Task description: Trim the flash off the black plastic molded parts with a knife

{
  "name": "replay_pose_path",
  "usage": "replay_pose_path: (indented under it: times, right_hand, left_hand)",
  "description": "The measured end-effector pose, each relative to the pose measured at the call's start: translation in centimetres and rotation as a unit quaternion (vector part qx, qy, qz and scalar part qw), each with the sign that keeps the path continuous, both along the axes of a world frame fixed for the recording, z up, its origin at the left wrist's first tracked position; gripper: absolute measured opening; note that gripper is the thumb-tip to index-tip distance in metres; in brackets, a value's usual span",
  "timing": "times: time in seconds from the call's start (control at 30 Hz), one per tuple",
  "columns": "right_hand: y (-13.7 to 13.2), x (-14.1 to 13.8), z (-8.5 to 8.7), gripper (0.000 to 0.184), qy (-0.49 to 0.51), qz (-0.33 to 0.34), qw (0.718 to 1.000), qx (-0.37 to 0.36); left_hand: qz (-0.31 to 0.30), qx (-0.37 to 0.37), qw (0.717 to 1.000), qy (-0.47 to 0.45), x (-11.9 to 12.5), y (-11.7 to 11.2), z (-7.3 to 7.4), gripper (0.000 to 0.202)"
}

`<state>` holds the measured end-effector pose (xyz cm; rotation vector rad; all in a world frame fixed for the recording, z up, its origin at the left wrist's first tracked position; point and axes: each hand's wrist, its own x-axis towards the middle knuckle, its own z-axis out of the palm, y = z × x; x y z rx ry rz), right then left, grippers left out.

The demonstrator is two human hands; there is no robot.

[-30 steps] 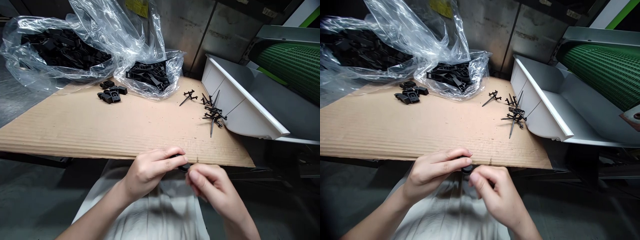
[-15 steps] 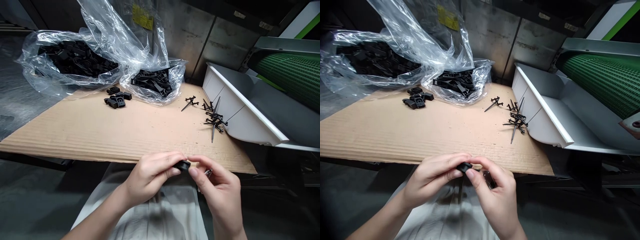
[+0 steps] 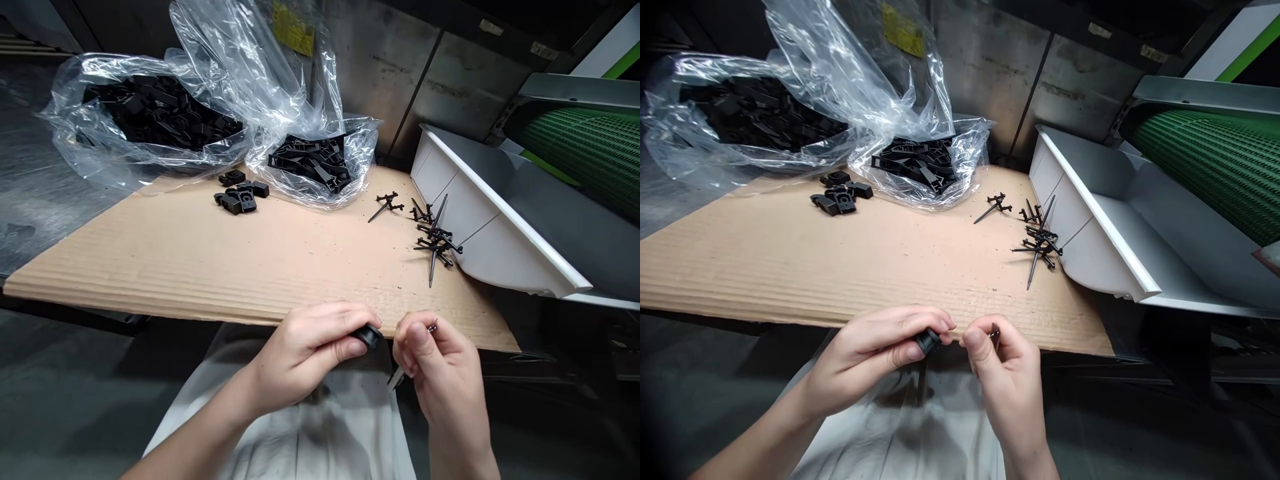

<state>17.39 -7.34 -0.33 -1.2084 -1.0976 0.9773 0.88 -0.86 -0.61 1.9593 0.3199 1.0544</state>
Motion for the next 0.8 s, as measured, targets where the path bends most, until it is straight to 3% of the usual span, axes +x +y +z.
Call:
replay_pose_path:
  times: [0.13,0.23,0.4,0.6,0.8]
  right_hand:
    - [-1.0,-0.2,0.7,0.025,-0.222,0.000,0.974,0.045]
    - [-1.7,-0.9,0.5,0.030,-0.299,-0.031,0.952,0.063]
    - [-2.2,-2.2,-0.4,0.019,-0.263,-0.110,0.953,0.101]
    - [-1.8,-2.4,-0.1,0.027,-0.273,-0.083,0.947,0.146]
    - [-1.6,-2.2,0.2,0.023,-0.293,-0.064,0.945,0.129]
  left_hand:
    - [-0.005,-0.008,1.000,-0.008,0.0,0.0,0.0,0.022]
    - [0.003,-0.009,1.000,-0.011,0.0,-0.1,0.0,0.021]
    - [0.012,0.009,1.000,-0.011,0.1,-0.2,0.0,0.018]
    - [0.018,0.020,1.000,-0.006,0.3,-0.2,0.0,0.015]
    - [0.024,0.034,0.999,-0.007,0.3,-0.2,0.0,0.014]
